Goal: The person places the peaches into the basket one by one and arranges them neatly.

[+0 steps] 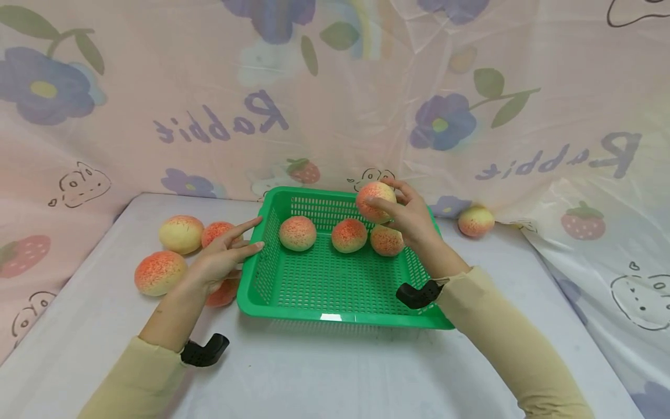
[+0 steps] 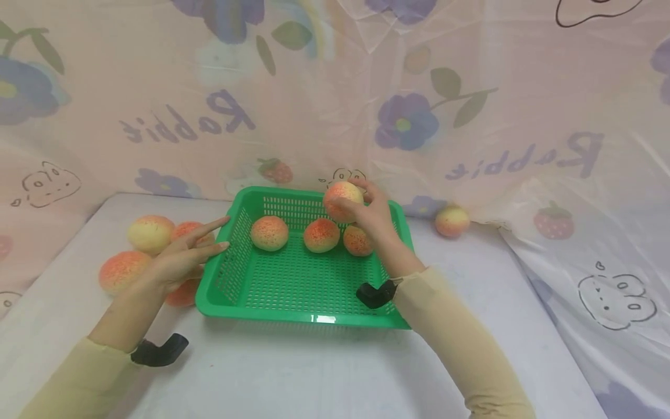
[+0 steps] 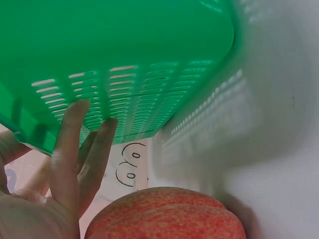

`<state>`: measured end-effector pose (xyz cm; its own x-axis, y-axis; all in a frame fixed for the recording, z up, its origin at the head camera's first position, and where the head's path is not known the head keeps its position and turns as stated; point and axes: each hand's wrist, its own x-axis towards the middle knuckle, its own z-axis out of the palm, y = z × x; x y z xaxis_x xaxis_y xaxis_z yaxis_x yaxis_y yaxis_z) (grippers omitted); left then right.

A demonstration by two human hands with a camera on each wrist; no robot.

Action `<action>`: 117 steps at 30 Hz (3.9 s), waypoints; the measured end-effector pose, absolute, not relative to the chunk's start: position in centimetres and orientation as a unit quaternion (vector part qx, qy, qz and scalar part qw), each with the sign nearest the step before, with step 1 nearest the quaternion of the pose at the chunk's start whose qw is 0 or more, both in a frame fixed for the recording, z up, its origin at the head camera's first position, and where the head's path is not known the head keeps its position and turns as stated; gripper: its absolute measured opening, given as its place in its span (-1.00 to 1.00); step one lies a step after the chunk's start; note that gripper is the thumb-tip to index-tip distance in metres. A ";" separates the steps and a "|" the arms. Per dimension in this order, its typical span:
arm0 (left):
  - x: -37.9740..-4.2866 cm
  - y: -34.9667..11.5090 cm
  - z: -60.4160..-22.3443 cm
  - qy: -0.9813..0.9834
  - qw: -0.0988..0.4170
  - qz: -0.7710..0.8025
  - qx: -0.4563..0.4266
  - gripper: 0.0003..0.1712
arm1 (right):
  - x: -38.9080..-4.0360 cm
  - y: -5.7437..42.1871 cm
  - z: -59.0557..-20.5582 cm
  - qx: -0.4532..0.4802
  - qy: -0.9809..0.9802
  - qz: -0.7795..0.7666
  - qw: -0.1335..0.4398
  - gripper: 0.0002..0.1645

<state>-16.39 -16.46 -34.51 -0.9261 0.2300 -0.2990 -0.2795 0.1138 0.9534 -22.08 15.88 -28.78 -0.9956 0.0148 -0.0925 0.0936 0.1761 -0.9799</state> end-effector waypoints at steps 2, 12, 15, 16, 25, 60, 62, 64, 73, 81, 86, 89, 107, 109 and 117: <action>-16.4 -16.4 -34.5 0.722 0.192 0.664 -0.016 -0.25 | -22.1 15.6 -28.9 0.035 0.763 -0.644 0.034 -0.24; -16.4 -16.6 -34.5 0.721 0.193 0.666 -0.017 -0.25 | -22.5 13.6 -29.7 0.011 0.770 -0.634 0.073 -0.26; -16.3 -16.5 -34.5 0.722 0.192 0.665 -0.019 -0.25 | -22.6 12.8 -30.1 0.008 0.783 -0.616 0.085 -0.25; -16.3 -16.5 -34.5 0.722 0.192 0.664 -0.021 -0.25 | -22.6 12.6 -30.2 0.009 0.783 -0.616 0.090 -0.25; -16.3 -16.5 -34.5 0.728 0.189 0.658 -0.021 -0.25 | -23.3 10.5 -31.1 0.018 0.783 -0.613 0.109 -0.25; -16.7 -16.7 -34.7 0.726 0.185 0.662 -0.021 -0.27 | -24.9 8.4 -32.5 0.009 0.854 -0.500 0.147 -0.23; -16.7 -16.8 -34.7 0.728 0.183 0.661 -0.018 -0.27 | -25.0 8.4 -32.6 0.009 0.850 -0.506 0.151 -0.23; -16.8 -16.8 -34.8 0.728 0.184 0.660 -0.017 -0.26 | -25.0 8.4 -32.6 0.009 0.847 -0.509 0.155 -0.22; -16.6 -16.6 -34.9 0.722 0.189 0.666 -0.020 -0.25 | -24.3 9.3 -31.6 0.012 0.850 -0.500 0.166 -0.21; -16.4 -16.4 -34.9 0.722 0.192 0.665 -0.008 -0.25 | -23.9 10.3 -30.6 0.005 0.845 -0.503 0.181 -0.15; -16.4 -16.5 -34.9 0.726 0.188 0.661 -0.011 -0.26 | -23.5 11.5 -30.2 0.001 0.837 -0.520 0.173 -0.19; -16.4 -16.4 -34.9 0.727 0.189 0.660 -0.009 -0.26 | -23.2 12.5 -30.2 -0.008 0.829 -0.533 0.168 -0.21; -16.2 -16.4 -35.0 0.720 0.192 0.666 -0.009 -0.23 | -21.9 19.3 -29.1 -0.020 0.800 -0.580 0.150 -0.24; -16.2 -16.4 -35.0 0.720 0.192 0.667 -0.010 -0.23 | -21.6 20.1 -28.9 -0.019 0.798 -0.583 0.150 -0.22; -16.3 -16.5 -35.0 0.723 0.186 0.666 -0.008 -0.23 | -21.1 23.5 -28.8 -0.011 0.810 -0.572 0.131 -0.17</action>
